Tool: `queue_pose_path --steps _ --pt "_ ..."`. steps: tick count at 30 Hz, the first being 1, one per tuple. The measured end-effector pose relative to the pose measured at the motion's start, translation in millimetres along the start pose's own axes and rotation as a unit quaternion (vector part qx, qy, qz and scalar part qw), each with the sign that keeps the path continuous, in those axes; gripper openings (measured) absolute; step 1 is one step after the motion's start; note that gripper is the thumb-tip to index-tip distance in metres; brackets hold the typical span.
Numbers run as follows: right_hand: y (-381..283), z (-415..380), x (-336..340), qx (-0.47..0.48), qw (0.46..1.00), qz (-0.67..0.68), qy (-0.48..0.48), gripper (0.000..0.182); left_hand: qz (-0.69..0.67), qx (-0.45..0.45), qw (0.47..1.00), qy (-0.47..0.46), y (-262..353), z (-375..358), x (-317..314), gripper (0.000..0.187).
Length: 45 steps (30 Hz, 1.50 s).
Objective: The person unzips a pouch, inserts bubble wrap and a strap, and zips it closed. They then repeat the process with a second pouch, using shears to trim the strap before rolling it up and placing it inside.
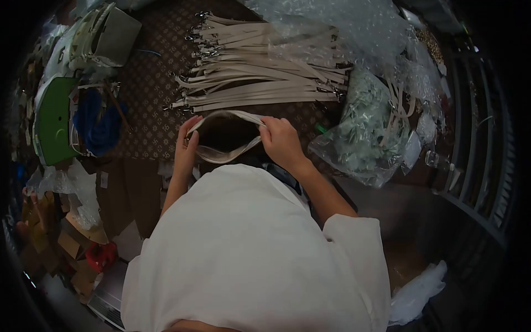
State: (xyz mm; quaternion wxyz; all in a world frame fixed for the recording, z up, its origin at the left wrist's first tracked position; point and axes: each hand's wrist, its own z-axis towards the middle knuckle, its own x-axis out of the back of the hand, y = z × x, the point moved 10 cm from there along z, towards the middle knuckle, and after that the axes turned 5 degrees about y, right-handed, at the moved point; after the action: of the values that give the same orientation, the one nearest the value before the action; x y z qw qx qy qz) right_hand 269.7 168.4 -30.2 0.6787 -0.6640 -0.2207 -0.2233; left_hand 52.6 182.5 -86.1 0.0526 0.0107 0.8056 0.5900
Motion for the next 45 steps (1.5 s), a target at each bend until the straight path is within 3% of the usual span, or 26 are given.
queue_pose_path --steps 1,2,4,5,7,8,10,12,13,16,17,20,22,23,25,27,28,30,32,34,36,38,39,41,43,45 --pt "-3.5 -0.2 2.9 0.033 0.999 -0.017 0.039 0.019 0.018 -0.046 0.999 0.003 4.5 -2.1 -10.9 0.05" --pt "-2.9 -0.7 1.2 0.024 0.998 -0.022 0.045 0.019 0.148 -0.118 0.982 -0.011 15.2 -7.4 -25.6 0.057" --pt "-9.2 -3.4 -7.6 0.067 0.983 -0.171 0.007 0.025 0.106 -0.126 0.986 -0.032 16.7 -8.7 -42.5 0.06" --pt "-3.8 -2.8 0.2 0.05 0.982 -0.182 0.02 0.025 0.128 -0.137 0.982 -0.019 26.0 -10.6 -43.4 0.056" --pt "6.7 -2.8 5.0 0.028 0.998 -0.052 -0.021 0.029 0.124 -0.087 0.988 -0.012 10.9 -1.2 -29.4 0.054" --pt "33.6 -7.2 15.8 -0.078 0.994 0.079 -0.009 0.032 0.094 -0.059 0.994 -0.005 8.7 -2.7 -25.0 0.051" --pt "79.2 -19.5 60.6 -0.186 0.961 0.187 0.088 0.032 0.106 -0.053 0.993 -0.011 7.4 -5.1 -20.5 0.05" --pt "128.0 -41.8 132.6 -0.21 0.949 0.061 0.227 0.028 0.114 -0.046 0.992 -0.009 2.8 -5.8 -17.5 0.049" --pt "160.6 -59.8 168.6 -0.174 0.936 -0.078 0.297 0.025 0.108 -0.062 0.992 -0.003 3.1 -6.6 -16.3 0.048" --pt "225.3 -109.6 235.6 -0.294 0.874 -0.179 0.344 0.017 0.101 -0.083 0.991 0.005 5.3 -8.7 -20.6 0.047" --pt "234.8 -109.9 240.6 -0.291 0.874 -0.18 0.344 0.017 0.102 -0.088 0.991 0.006 6.7 -8.8 -22.7 0.047" --pt "228.4 -107.2 263.7 -0.222 0.842 -0.263 0.416 0.015 0.122 -0.097 0.988 0.002 13.3 -11.9 -35.0 0.048" --pt "235.1 -84.3 245.8 -0.22 0.87 -0.326 0.298 0.016 0.113 -0.092 0.989 0.002 9.5 -10.5 -39.2 0.048" --pt "236.1 -83.4 243.7 -0.215 0.876 -0.318 0.293 0.016 0.103 -0.089 0.991 -0.002 8.1 -9.4 -39.5 0.047" --pt "231.9 -84.7 254.3 -0.203 0.853 -0.369 0.31 0.015 0.1 -0.087 0.991 0.016 3.4 -6.1 -33.9 0.047" --pt "212.0 -91.1 264.3 -0.132 0.816 -0.404 0.391 0.012 0.094 -0.089 0.991 0.025 4.7 -7.5 -34.0 0.048" --pt "189.0 -87.1 257.8 -0.125 0.823 -0.399 0.385 0.012 0.096 -0.087 0.991 0.037 5.3 -8.8 -31.8 0.048" --pt "135.8 -86.4 259.6 -0.157 0.856 -0.056 0.489 0.011 0.082 -0.097 0.992 0.024 6.9 -9.4 -36.1 0.049" --pt "68.7 -61.3 228.8 -0.052 0.891 -0.013 0.45 0.01 0.087 -0.096 0.991 0.029 4.4 -8.6 -34.2 0.049" --pt "7.4 -31.6 169.7 0.011 0.953 -0.007 0.304 0.011 0.095 -0.104 0.99 0.024 6.5 -5.0 -35.7 0.05" --pt "-58.3 -12.9 104.3 0.289 0.948 -0.007 0.135 0.018 0.074 -0.098 0.992 0.023 6.6 -3.7 -36.5 0.05" --pt "-61.2 13.9 70.6 0.288 0.955 0.004 0.074 0.022 0.072 -0.1 0.992 0.023 6.0 -2.7 -36.3 0.05" --pt "-52.8 31.6 68.8 0.296 0.952 0.005 0.077 0.022 0.068 -0.095 0.993 0.026 5.3 -3.3 -35.6 0.05" --pt "-17.1 88.3 85.1 0.232 0.953 -0.081 0.176 0.027 0.082 -0.11 0.99 0.037 9.5 -6.5 -36.3 0.05" --pt "6.4 136.5 114.9 0.184 0.892 -0.283 0.301 0.033 0.067 -0.112 0.991 0.038 6.0 -9.5 -35.5 0.049" --pt "26.6 178.8 139.4 0.183 0.817 -0.393 0.38 0.039 0.073 -0.113 0.99 0.049 4.7 -12.3 -32.9 0.049"
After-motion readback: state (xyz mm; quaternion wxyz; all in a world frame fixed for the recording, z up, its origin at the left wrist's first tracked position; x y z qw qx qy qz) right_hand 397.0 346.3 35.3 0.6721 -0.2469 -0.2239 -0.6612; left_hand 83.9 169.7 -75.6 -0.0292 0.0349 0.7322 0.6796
